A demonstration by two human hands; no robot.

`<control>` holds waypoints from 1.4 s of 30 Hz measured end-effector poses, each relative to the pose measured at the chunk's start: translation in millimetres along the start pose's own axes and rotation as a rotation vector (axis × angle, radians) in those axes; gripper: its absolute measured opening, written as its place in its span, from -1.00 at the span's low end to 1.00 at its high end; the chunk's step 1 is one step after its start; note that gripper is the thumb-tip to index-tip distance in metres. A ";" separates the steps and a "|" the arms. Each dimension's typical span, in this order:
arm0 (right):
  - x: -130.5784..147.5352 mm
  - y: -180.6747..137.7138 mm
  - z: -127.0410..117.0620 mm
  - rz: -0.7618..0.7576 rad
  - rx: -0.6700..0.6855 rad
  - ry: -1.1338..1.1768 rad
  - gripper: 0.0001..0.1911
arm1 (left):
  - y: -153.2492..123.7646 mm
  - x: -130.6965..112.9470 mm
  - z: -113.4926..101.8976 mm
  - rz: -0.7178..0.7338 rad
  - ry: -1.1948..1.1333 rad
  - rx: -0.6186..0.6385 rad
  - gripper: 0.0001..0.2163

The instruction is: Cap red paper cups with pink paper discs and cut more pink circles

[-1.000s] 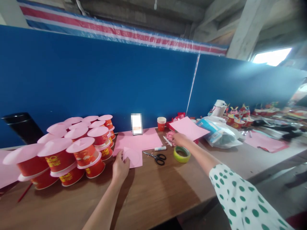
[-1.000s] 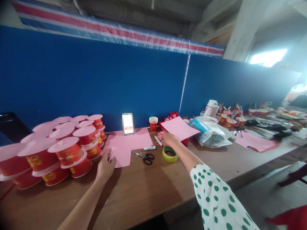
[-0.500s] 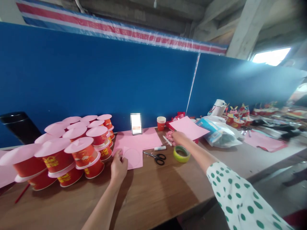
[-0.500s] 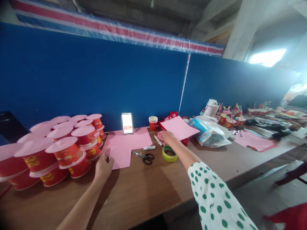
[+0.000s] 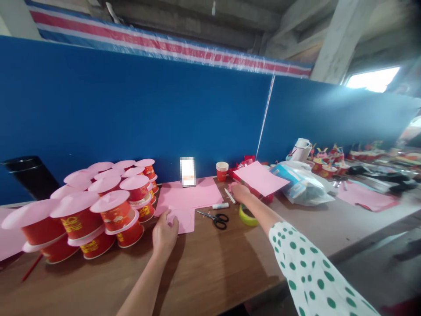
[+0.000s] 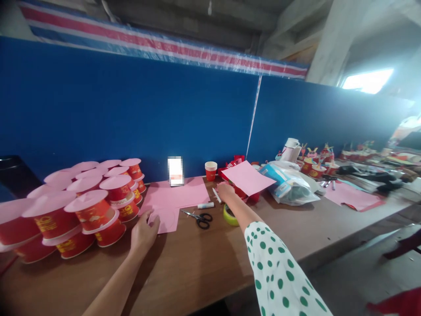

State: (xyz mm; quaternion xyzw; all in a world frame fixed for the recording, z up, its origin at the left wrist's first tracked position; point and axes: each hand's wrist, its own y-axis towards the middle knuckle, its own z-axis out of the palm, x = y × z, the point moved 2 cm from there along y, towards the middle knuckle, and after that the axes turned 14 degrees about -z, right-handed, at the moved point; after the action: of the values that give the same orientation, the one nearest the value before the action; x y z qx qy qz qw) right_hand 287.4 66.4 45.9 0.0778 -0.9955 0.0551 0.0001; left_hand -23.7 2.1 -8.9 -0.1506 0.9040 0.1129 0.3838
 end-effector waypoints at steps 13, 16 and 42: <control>-7.4 15.0 -3.3 0.035 -0.021 0.052 -0.59 | -12.5 -10.1 -1.9 0.228 0.193 -0.182 -0.73; 3.4 16.1 4.0 0.026 -0.005 0.046 -0.61 | -14.3 -10.9 -1.9 0.319 0.183 -0.244 -0.74; 61.3 -31.3 -10.3 -0.055 -0.247 0.157 -0.68 | -25.9 -19.8 11.6 0.367 -0.330 0.151 -0.74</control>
State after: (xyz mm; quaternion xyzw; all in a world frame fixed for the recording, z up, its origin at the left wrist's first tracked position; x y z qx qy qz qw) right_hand 231.5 27.3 60.0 0.0999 -0.9890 -0.0622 0.0891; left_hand 6.3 -14.6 -4.6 0.0656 0.8471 0.1357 0.5096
